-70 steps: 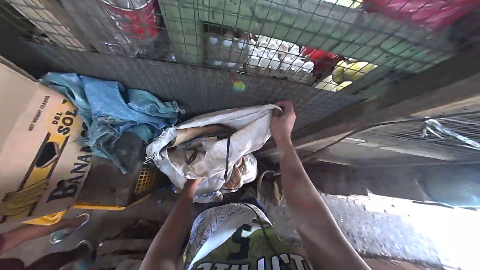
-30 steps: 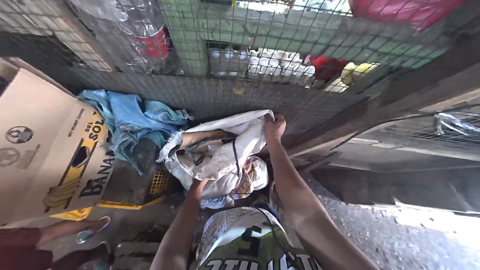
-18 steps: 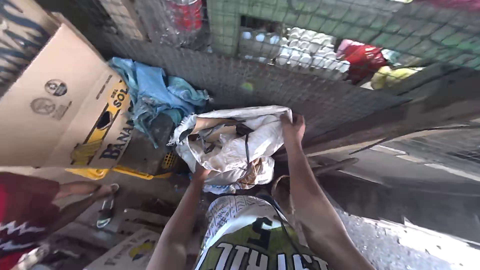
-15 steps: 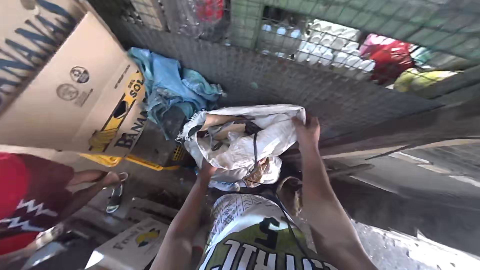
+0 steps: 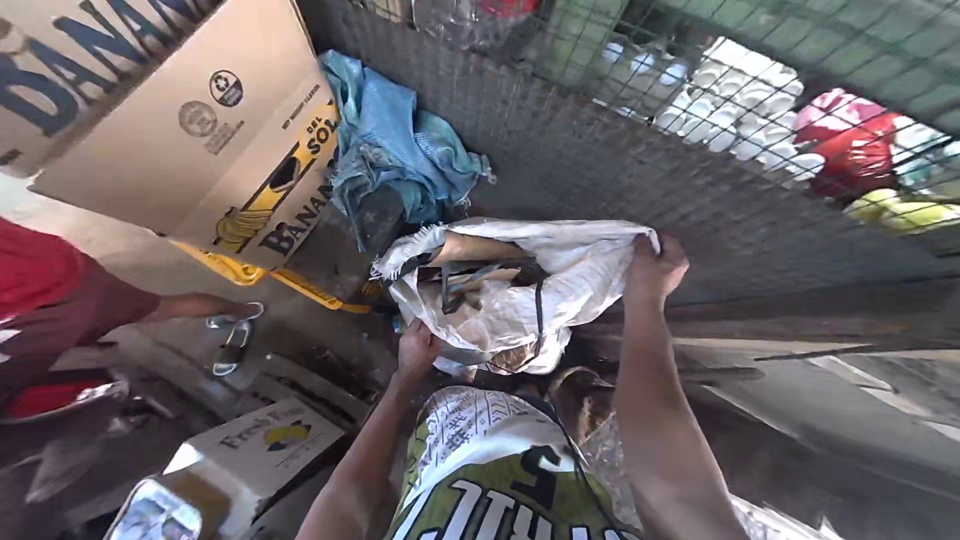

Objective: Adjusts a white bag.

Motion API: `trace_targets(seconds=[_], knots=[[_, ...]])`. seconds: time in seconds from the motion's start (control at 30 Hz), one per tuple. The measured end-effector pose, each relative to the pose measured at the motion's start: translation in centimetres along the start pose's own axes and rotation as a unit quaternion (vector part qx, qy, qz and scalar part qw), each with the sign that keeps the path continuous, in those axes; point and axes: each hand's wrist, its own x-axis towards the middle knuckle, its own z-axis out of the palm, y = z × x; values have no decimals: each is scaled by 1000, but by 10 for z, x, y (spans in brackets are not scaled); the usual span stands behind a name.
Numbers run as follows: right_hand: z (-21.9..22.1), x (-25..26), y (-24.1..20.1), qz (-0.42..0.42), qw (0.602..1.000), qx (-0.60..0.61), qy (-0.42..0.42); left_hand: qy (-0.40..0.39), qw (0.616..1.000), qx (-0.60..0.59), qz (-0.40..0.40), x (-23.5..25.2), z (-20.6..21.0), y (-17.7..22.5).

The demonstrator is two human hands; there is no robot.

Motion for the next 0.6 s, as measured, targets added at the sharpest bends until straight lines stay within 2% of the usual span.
trace_targets(seconds=[0.13, 0.2, 0.3, 0.37, 0.43, 0.5, 0.6], knots=[[3, 8, 1, 8, 1000, 0, -8, 114, 990, -77, -19, -27, -45, -10], [0, 13, -1, 20, 1000, -7, -14, 179, 979, -96, 30, -15, -85, 8], [-3, 16, 2, 24, 999, -15, -20, 241, 945, -154, 157, 40, -136, 73], [-3, 17, 2, 16, 1000, -2, -26, 206, 942, -179, 198, 90, -145, 139], [-2, 18, 0, 24, 999, 36, -30, 100, 968, -111, 201, 139, -135, 213], [-2, 15, 1, 65, 992, 97, -38, -16, 977, 0, 213, 186, -99, 276], [-11, 11, -2, 133, 978, 140, -83, -144, 962, 100, 210, 222, -29, 333]])
